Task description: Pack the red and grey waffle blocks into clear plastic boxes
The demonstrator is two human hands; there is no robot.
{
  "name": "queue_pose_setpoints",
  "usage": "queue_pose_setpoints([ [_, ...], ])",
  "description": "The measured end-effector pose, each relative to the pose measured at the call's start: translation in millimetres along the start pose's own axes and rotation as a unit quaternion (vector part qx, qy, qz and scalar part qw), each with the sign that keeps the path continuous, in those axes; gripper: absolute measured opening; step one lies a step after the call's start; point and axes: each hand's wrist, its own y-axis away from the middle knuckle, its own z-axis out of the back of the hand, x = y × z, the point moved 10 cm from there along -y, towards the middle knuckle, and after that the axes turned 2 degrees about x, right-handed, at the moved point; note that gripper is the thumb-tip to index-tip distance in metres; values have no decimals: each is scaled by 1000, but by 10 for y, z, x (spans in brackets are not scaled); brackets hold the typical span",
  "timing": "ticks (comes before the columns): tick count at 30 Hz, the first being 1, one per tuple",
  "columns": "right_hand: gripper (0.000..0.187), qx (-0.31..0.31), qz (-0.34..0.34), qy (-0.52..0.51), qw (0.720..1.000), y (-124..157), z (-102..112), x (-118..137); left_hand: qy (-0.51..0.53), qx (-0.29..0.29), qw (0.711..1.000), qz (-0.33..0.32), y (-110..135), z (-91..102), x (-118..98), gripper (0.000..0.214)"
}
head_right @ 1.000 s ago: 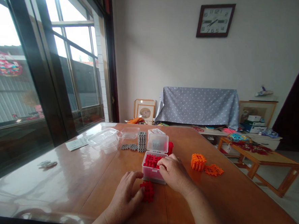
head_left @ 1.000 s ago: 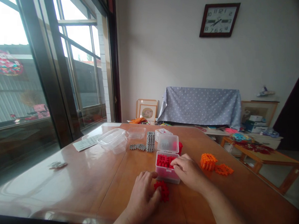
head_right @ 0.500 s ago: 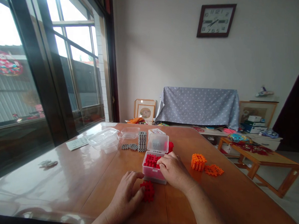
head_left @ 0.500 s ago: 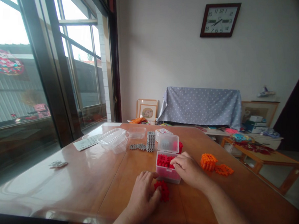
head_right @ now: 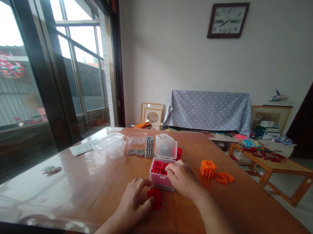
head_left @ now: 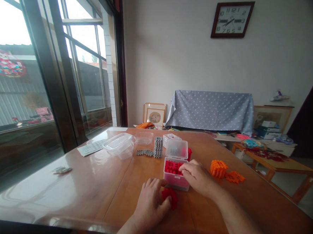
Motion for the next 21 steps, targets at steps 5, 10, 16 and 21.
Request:
queue_pose_setpoints([
  [5,26,-40,-12,-14,999,35,83,-39,-39,19,999,10,-15,-55,-18,43],
  [10,27,-112,3,-49,992,158,232,52,-62,20,998,-6,-12,-102,-12,43],
  [16,24,-119,-14,-94,988,295,149,59,-64,26,998,-6,-23,-133,-4,43],
  [21,24,-119,-16,-114,986,375,76,116,-26,19,999,-11,-11,-149,10,53],
])
